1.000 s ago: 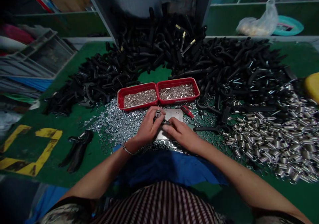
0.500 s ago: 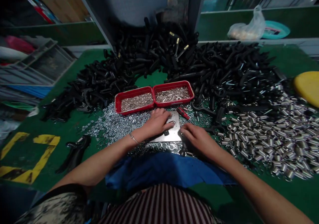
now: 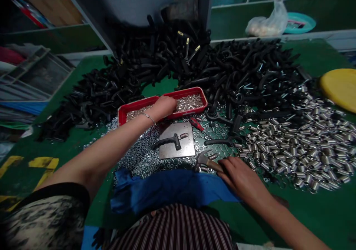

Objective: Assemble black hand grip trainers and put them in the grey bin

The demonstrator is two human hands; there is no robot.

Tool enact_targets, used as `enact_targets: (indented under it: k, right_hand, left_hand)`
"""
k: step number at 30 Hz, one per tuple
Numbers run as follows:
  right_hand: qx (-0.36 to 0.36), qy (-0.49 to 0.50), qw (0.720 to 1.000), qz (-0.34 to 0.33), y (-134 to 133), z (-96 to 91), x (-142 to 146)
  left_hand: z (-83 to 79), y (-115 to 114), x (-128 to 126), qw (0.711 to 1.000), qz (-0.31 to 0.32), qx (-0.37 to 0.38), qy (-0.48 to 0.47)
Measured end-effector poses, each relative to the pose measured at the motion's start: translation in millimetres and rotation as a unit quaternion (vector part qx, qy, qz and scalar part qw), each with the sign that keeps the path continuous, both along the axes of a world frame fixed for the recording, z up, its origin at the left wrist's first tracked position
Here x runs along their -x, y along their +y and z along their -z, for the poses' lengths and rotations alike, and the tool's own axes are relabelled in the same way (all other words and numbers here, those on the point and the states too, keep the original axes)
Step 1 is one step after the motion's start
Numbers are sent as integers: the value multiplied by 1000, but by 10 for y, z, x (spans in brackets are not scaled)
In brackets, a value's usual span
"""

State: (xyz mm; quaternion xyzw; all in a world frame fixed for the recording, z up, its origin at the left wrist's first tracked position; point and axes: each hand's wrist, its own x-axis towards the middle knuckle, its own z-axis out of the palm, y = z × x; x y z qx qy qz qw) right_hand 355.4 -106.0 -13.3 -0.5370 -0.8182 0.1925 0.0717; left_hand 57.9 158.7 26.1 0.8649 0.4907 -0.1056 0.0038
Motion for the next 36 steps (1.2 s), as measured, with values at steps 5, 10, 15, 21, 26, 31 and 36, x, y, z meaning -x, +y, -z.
enact_targets:
  k: [5,10,15,21,26,31,36]
  right_hand:
    - [-16,-11,1000,-10,109,54,9]
    - [1,54,998,39,102,-56,11]
    - [178,135,968,118,101,-245,103]
    - [238,286,907,197,308,-537,508]
    - [235,280,913,181,458,-472,678]
    - [142,166,967,130,555,-370,645]
    - [6,140,984,114,557,-687,785]
  left_hand:
    - [-36,-141,-13,996,-10,-71,-54]
    - [-97,-541,139,953,-14,-39,-302]
    - [98,-1115,419,899,-77,100,-420]
    - [418,-1298,392,897,-129,88,-414]
    - [422,-1335,308,945,-70,5,-320]
    - [369,-1404,367,973,88,-47,-206]
    - [396,-1614,443,953,-16,-20,-302]
